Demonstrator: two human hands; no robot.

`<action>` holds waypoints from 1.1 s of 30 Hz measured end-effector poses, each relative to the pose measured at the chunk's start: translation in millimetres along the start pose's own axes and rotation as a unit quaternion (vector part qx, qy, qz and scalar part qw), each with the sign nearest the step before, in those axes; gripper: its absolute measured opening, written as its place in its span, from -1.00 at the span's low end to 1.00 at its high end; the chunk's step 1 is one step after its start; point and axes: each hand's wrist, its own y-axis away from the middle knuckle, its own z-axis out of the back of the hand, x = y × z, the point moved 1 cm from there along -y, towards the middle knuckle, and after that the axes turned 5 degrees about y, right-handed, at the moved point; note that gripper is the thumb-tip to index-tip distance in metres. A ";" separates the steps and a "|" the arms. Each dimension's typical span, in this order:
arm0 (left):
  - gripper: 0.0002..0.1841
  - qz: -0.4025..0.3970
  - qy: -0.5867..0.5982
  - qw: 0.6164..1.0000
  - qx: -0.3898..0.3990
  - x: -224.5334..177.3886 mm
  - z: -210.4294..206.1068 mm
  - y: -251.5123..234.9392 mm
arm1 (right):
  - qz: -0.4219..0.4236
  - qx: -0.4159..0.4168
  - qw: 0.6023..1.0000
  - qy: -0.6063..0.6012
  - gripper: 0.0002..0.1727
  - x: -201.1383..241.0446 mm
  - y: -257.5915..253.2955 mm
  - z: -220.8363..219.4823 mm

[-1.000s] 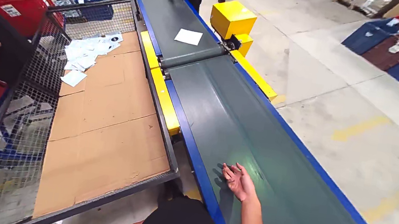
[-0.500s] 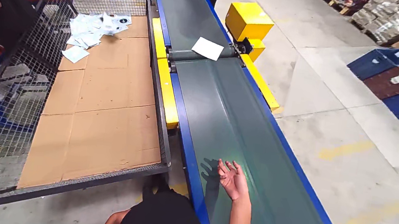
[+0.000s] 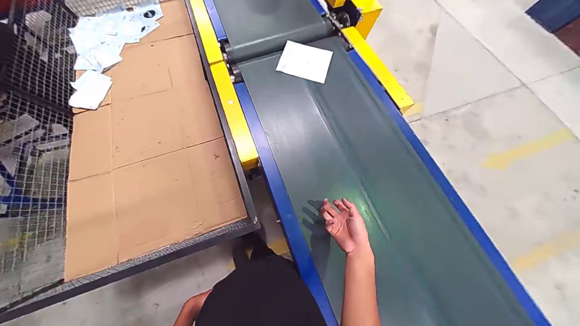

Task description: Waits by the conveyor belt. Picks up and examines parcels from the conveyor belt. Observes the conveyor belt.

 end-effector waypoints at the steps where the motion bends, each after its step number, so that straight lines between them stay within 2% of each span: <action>1: -0.63 0.002 0.010 1.000 0.005 -0.8 -1.5 -0.4 | 0.017 0.010 1.000 -0.004 -0.63 5.4 4.9 -1.5; 4: -0.55 0.036 -0.011 0.999 0.006 10.7 5.9 -19.8 | 0.053 0.008 0.998 0.021 -0.61 17.7 3.1 -6.3; 7: -0.54 0.048 -0.025 0.998 0.013 28.5 17.5 -38.6 | 0.028 -0.021 0.998 0.056 -0.56 12.2 -30.1 4.8; 11: -0.54 0.021 0.037 0.997 0.069 31.6 13.9 -43.5 | 0.016 -0.015 0.997 0.072 -0.44 11.9 -42.8 21.9; 14: -0.56 0.004 0.033 0.995 0.089 26.1 13.6 -43.1 | 0.015 -0.015 0.997 0.078 -0.41 10.7 -43.3 27.7; 17: -0.56 0.017 0.025 0.996 0.089 27.6 15.2 -46.5 | 0.042 -0.070 0.992 0.092 -0.45 19.1 -39.2 35.3; 19: -0.56 0.023 0.010 0.995 0.091 24.8 16.0 -47.4 | 0.097 -0.138 0.979 0.113 -0.51 32.9 -36.8 40.5; 22: -0.56 0.026 0.007 0.995 0.092 21.6 15.1 -46.7 | 0.198 -0.227 0.938 0.168 -0.55 66.0 -33.7 49.2; 25: -0.56 0.036 -0.008 0.996 0.083 9.0 9.9 -37.9 | 0.257 -0.279 0.882 0.279 -0.50 109.4 -37.6 60.6; 27: -0.57 0.026 -0.019 0.995 0.090 8.5 9.3 -36.3 | 0.263 -0.320 0.836 0.358 -0.40 134.6 -48.8 72.7; 30: -0.58 -0.006 -0.029 0.992 0.119 30.9 18.1 -57.4 | 0.242 -0.367 0.769 0.464 -0.28 160.4 -64.8 81.2; 33: -0.60 -0.001 -0.014 0.998 0.065 8.3 4.0 -26.9 | 0.202 -0.379 0.729 0.533 -0.08 170.8 -78.2 80.4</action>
